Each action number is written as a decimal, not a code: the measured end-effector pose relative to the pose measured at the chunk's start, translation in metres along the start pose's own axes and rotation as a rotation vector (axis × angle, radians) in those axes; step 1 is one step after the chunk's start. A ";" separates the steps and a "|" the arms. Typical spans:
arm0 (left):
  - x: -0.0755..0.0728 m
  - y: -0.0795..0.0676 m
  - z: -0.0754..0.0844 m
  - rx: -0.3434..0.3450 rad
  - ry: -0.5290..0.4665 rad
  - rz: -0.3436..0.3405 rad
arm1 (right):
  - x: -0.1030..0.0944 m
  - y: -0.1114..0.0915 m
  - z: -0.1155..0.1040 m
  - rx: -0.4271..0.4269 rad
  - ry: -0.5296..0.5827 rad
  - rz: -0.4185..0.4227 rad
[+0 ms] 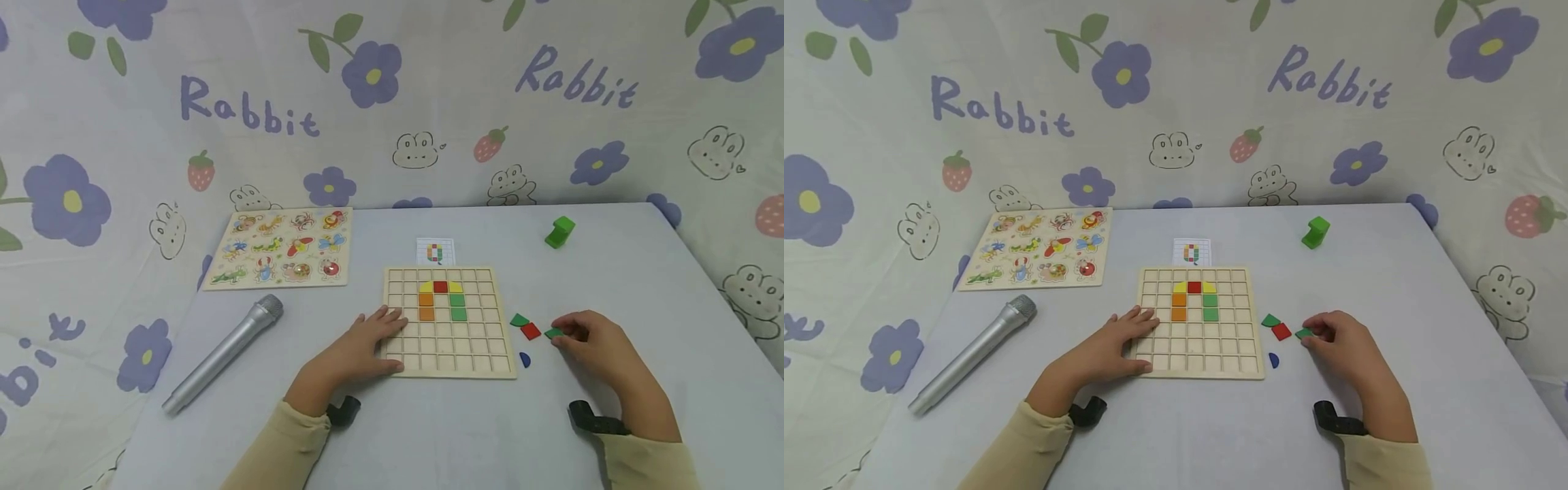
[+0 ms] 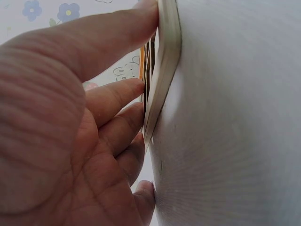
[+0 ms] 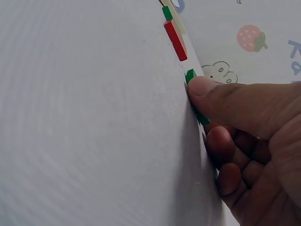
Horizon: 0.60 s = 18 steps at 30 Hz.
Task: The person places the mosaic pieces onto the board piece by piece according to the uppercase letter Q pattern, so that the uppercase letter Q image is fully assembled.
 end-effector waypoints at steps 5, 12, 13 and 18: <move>0.001 0.000 0.000 -0.008 0.004 -0.006 | -0.003 -0.002 -0.001 0.018 0.005 0.047; -0.001 -0.003 0.001 -0.029 0.005 -0.014 | 0.005 0.001 -0.062 0.005 0.155 0.079; -0.002 -0.003 0.000 -0.034 0.006 -0.014 | 0.012 0.004 -0.078 -0.017 0.181 0.059; 0.001 0.001 -0.003 -0.030 0.010 -0.011 | 0.063 0.016 -0.146 -0.090 0.253 -0.093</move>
Point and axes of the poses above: each hand's wrist, its own y-axis towards the middle knuckle, its own x-axis out of the palm, z = x × y, the point moved 8 cm from there along y, towards the middle knuckle
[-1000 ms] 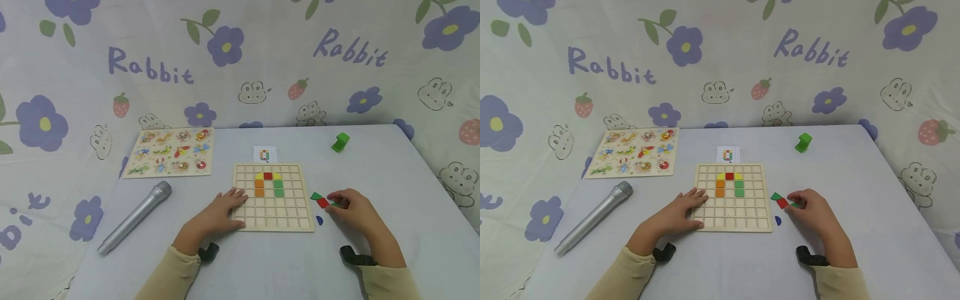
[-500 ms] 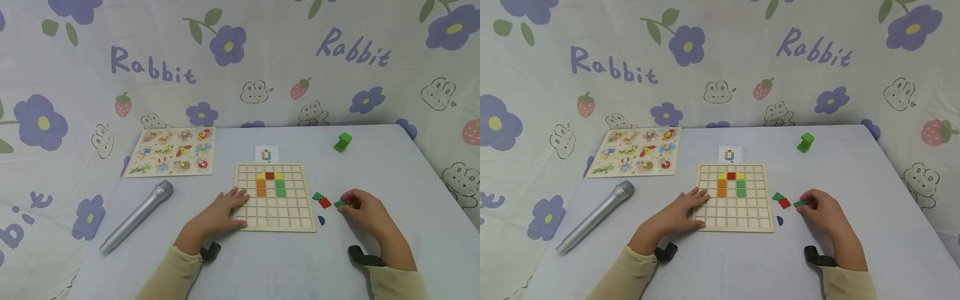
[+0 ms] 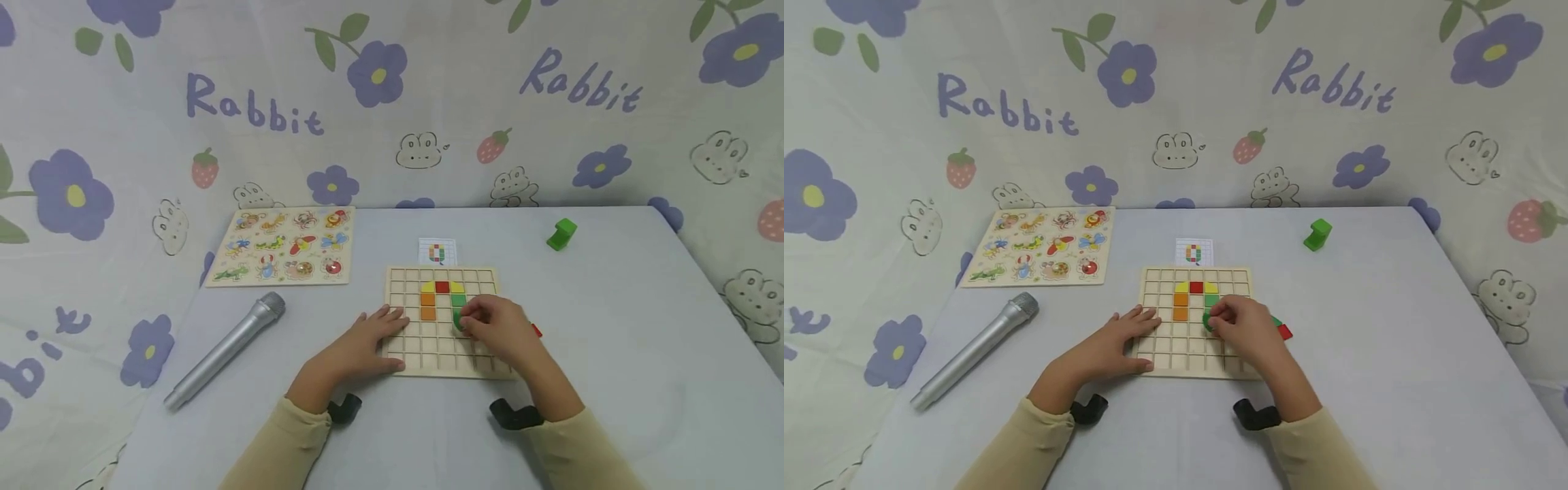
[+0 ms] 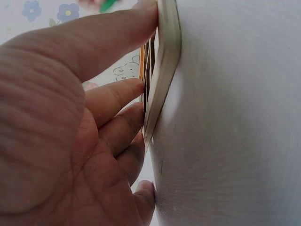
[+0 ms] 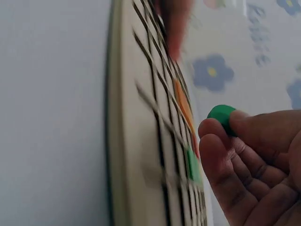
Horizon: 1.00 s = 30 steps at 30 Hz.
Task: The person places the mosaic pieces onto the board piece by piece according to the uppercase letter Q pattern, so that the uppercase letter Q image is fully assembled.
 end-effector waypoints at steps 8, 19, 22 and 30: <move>0.005 0.007 0.002 0.024 0.003 -0.007 | 0.043 0.010 -0.011 0.134 -0.029 -0.025; 0.000 0.000 0.006 -0.003 0.012 -0.007 | 0.045 0.006 -0.013 0.056 -0.082 0.051; -0.001 -0.001 0.005 -0.011 0.012 -0.006 | 0.049 0.004 -0.015 0.014 -0.087 0.033; -0.002 -0.002 0.001 -0.005 0.007 0.003 | 0.063 0.007 -0.024 -0.040 -0.149 0.023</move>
Point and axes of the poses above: each hand's wrist, its own y-axis towards the middle knuckle, its own x-axis out of the palm, z = x × y, the point moved 8 cm from there along y, towards the middle knuckle
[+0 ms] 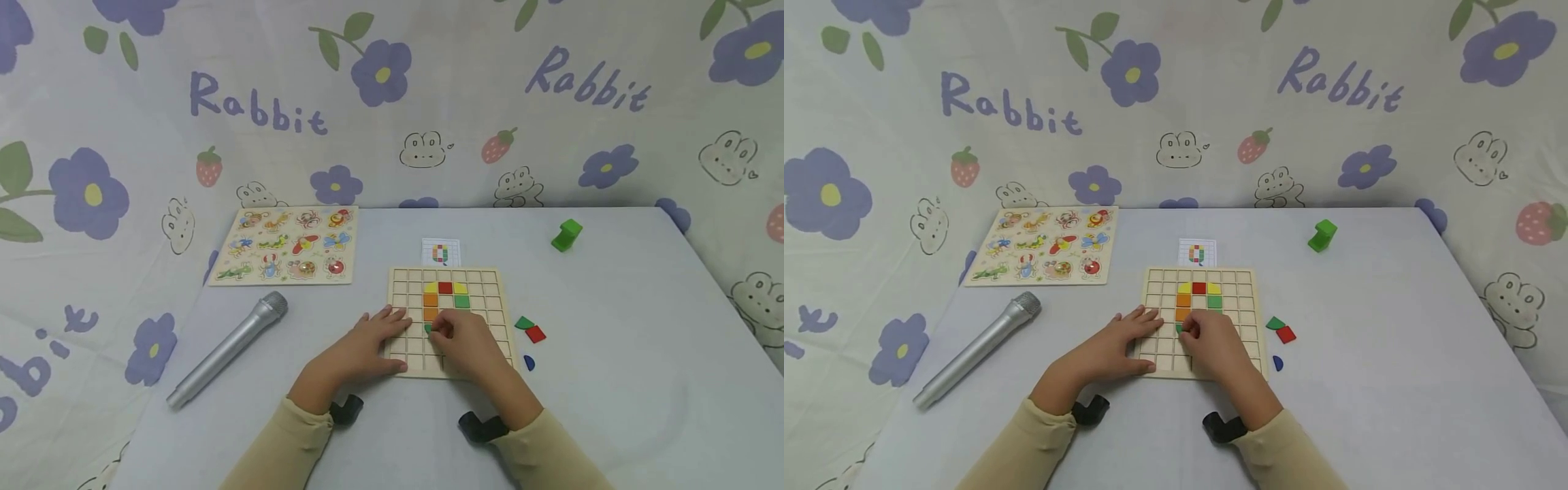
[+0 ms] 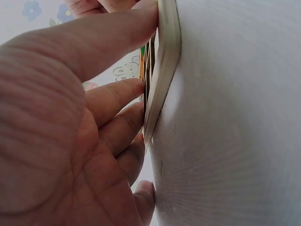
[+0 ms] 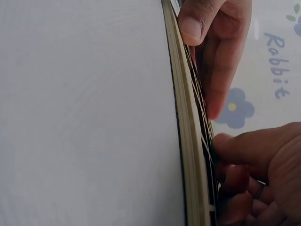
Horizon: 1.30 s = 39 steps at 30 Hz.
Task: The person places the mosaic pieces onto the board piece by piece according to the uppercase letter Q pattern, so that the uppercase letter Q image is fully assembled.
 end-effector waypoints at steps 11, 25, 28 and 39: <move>-0.001 0.002 0.003 0.017 0.000 0.010 | -0.003 0.003 0.001 0.014 -0.021 0.011; 0.000 0.002 0.005 0.005 -0.021 -0.004 | -0.109 -0.012 0.091 0.202 0.030 0.144; -0.001 0.001 0.006 0.007 -0.015 -0.004 | -0.117 -0.023 0.121 0.277 0.004 0.122; 0.001 0.001 0.003 0.000 -0.014 -0.010 | -0.111 -0.043 0.141 0.271 -0.103 0.126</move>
Point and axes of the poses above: each hand's wrist, its own y-axis towards the middle knuckle, its own x-axis out of the palm, z = x × y, the point moved 8 cm from there along y, towards the middle knuckle
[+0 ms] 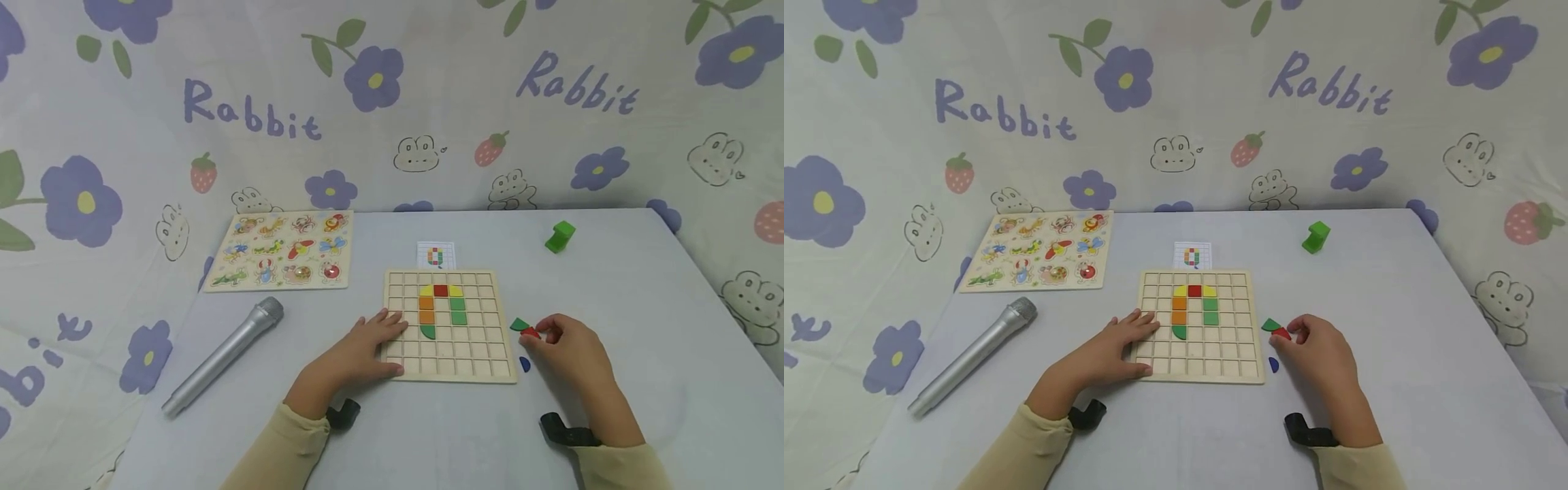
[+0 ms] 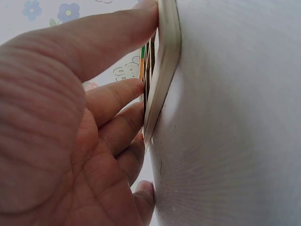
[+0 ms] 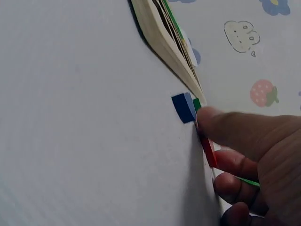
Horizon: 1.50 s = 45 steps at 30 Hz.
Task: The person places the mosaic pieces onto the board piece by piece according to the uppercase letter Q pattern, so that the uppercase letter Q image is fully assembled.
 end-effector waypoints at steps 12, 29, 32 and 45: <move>0.001 -0.002 -0.003 0.001 -0.014 0.008 | 0.001 0.002 0.002 0.039 0.072 0.132; 0.000 -0.003 -0.004 -0.005 -0.013 0.016 | 0.028 0.002 -0.084 -0.166 0.177 -0.006; 0.001 -0.003 -0.004 0.000 -0.019 0.015 | 0.049 0.003 -0.107 -0.230 0.162 -0.093; 0.000 -0.001 -0.003 0.000 -0.007 0.013 | 0.075 0.004 -0.124 -0.246 0.141 -0.169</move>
Point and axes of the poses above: each hand's wrist, its own y-axis towards the middle knuckle, its own x-axis out of the palm, z = x × y, the point moved 8 cm from there along y, towards the middle knuckle
